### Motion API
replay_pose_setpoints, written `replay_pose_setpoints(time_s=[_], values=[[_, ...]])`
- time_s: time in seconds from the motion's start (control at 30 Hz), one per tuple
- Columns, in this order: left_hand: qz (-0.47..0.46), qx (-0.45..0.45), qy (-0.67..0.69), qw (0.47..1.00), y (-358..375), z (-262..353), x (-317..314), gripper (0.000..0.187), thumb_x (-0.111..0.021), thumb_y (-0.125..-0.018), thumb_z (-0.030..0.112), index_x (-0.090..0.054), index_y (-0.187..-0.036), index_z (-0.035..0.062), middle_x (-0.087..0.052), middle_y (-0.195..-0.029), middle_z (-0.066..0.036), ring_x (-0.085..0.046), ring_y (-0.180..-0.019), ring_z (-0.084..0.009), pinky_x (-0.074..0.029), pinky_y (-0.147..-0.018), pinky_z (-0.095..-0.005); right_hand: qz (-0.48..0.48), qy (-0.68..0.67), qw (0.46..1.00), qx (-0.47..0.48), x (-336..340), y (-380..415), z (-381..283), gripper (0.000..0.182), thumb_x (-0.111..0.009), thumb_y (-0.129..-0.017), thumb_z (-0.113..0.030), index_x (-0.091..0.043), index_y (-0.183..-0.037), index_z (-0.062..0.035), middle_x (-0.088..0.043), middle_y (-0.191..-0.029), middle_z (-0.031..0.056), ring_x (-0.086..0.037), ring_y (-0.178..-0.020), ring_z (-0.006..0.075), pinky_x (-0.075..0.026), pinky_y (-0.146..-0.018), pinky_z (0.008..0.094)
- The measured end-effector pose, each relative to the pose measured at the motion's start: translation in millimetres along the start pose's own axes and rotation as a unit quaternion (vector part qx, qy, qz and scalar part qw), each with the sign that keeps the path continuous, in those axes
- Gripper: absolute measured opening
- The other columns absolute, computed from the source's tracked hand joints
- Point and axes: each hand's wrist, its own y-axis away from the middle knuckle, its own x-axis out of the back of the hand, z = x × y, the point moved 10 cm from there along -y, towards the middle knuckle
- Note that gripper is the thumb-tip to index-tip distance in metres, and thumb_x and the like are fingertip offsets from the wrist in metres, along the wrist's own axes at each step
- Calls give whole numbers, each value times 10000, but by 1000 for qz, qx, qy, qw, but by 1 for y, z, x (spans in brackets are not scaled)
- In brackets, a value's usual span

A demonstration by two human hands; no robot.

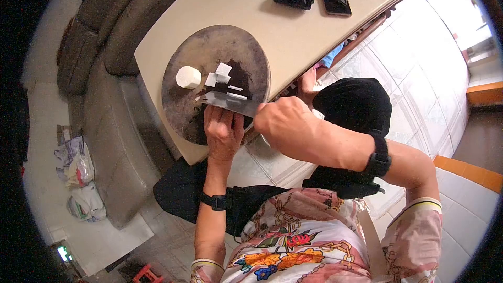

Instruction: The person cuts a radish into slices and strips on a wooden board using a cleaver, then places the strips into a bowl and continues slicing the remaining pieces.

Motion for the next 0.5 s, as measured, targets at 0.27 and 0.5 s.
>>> replay_pose_setpoints(time_s=[0.27, 0.5], values=[[57, 56, 28, 996, 0, -6, 11, 170, -648, -754, 42, -645, -909, -27, -607, -986, -145, -572, -963, -332, -443, -887, -438, 16, -80, 996, -46, -1, 0, 21, 67, -613, -632, -26, -600, -678, 20, -615, -628, 195, -661, -647, 347, -487, -650, 526], [75, 88, 39, 993, 6, -16, 14, 150, -634, -775, 16, -653, -911, -45, -622, -967, -170, -586, -942, -341, -466, -839, -430, 5, -32, 998, -48, 6, 11, 22, 76, -624, -630, -32, -595, -675, 23, -618, -631, 203, -663, -634, 343, -250, -832, 693]])
